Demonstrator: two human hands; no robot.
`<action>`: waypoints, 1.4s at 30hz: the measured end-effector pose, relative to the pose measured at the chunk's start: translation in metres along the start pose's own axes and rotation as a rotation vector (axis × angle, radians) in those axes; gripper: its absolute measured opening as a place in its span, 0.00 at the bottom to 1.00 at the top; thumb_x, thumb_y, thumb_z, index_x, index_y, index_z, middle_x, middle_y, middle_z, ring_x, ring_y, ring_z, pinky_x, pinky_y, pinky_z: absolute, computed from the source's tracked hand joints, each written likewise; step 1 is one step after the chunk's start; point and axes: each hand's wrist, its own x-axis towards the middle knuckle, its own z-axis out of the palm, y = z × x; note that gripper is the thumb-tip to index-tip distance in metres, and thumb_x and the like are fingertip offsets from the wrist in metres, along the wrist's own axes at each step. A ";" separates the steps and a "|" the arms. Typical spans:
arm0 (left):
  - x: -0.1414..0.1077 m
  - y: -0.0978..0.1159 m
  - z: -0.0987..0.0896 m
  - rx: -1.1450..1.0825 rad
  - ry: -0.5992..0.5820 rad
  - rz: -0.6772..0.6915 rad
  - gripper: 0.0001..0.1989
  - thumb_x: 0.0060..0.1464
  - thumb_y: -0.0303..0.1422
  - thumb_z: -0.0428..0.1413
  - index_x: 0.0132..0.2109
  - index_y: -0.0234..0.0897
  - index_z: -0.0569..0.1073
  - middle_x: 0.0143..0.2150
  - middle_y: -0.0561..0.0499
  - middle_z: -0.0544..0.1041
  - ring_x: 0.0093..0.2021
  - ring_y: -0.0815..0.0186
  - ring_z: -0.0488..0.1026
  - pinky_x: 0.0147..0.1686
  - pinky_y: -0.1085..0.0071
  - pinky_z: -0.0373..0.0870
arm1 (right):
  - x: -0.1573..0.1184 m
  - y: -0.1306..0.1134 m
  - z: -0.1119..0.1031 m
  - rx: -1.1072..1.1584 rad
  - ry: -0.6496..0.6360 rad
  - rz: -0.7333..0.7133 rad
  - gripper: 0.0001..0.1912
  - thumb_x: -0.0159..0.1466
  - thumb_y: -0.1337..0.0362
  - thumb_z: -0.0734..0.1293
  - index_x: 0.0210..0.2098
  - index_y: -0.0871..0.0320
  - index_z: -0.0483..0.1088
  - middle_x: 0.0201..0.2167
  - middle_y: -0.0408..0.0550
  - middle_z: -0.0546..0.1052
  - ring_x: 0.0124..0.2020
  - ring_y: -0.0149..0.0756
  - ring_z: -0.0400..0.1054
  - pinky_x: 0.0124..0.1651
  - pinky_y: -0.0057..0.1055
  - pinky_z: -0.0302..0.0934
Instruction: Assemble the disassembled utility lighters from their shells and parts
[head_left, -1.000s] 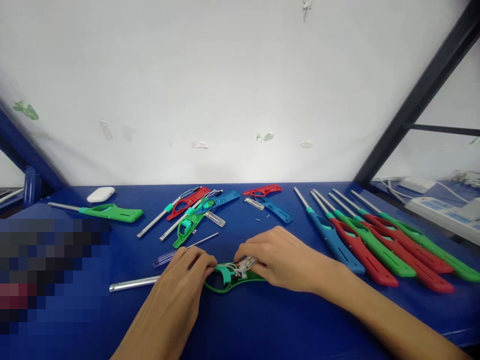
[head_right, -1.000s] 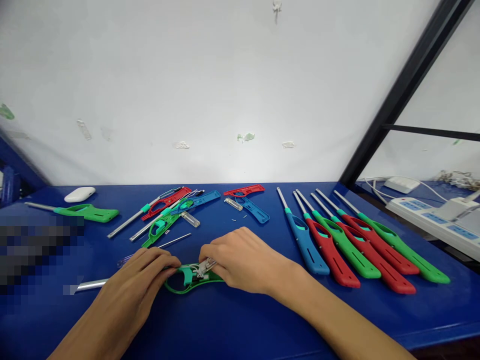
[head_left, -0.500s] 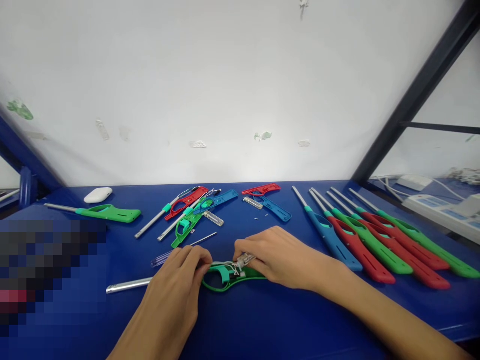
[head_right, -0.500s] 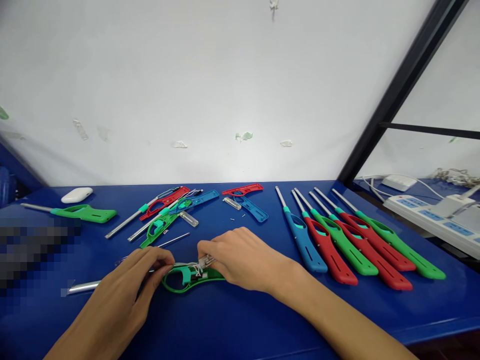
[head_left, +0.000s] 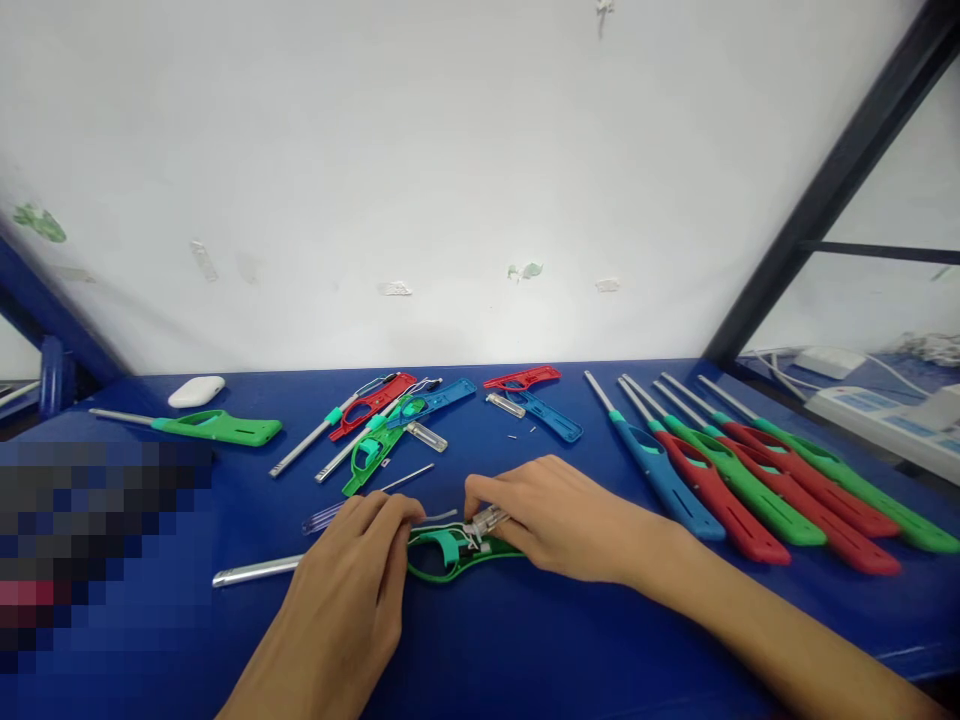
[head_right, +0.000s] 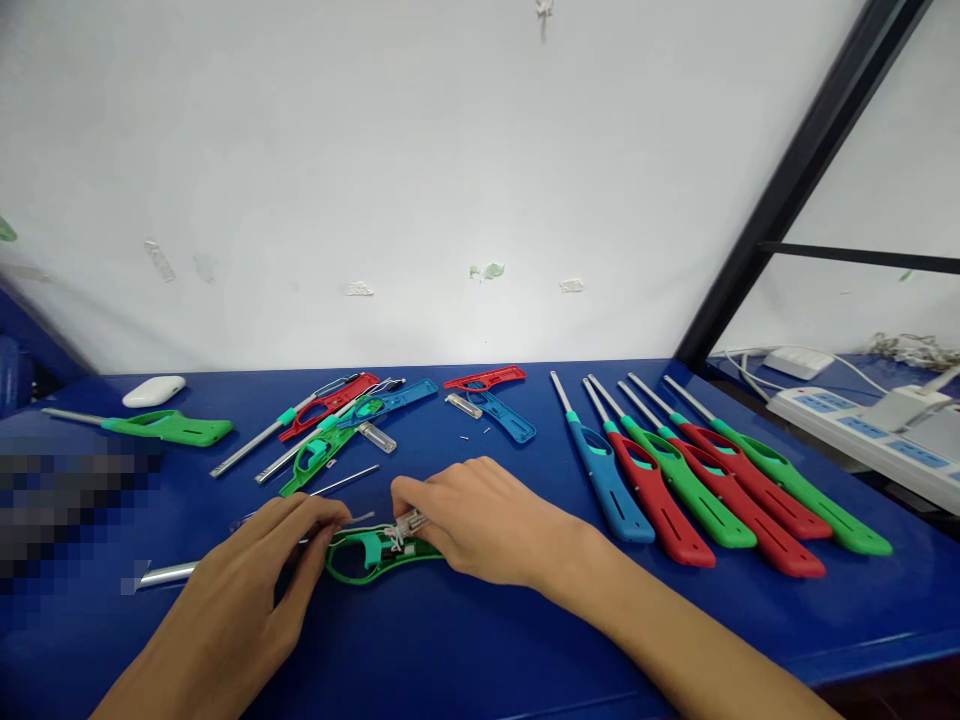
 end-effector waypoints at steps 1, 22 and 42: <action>0.000 0.001 0.000 -0.004 0.015 -0.004 0.10 0.71 0.31 0.46 0.49 0.45 0.72 0.43 0.52 0.77 0.43 0.58 0.76 0.45 0.60 0.70 | 0.000 0.000 0.000 -0.003 -0.002 0.001 0.10 0.71 0.70 0.62 0.50 0.52 0.66 0.36 0.42 0.80 0.33 0.37 0.72 0.32 0.31 0.49; 0.003 0.008 0.000 -0.065 0.019 0.039 0.05 0.71 0.29 0.49 0.47 0.45 0.69 0.43 0.54 0.73 0.41 0.62 0.75 0.41 0.65 0.70 | 0.001 -0.019 -0.008 0.236 0.171 0.128 0.09 0.74 0.57 0.62 0.41 0.52 0.72 0.29 0.37 0.76 0.28 0.30 0.63 0.33 0.30 0.49; 0.006 0.014 -0.008 0.044 0.064 0.153 0.08 0.70 0.26 0.46 0.48 0.43 0.68 0.42 0.52 0.78 0.42 0.58 0.77 0.43 0.60 0.73 | 0.004 -0.016 0.008 0.075 0.149 0.067 0.13 0.76 0.59 0.59 0.34 0.54 0.63 0.27 0.37 0.72 0.26 0.29 0.59 0.30 0.32 0.42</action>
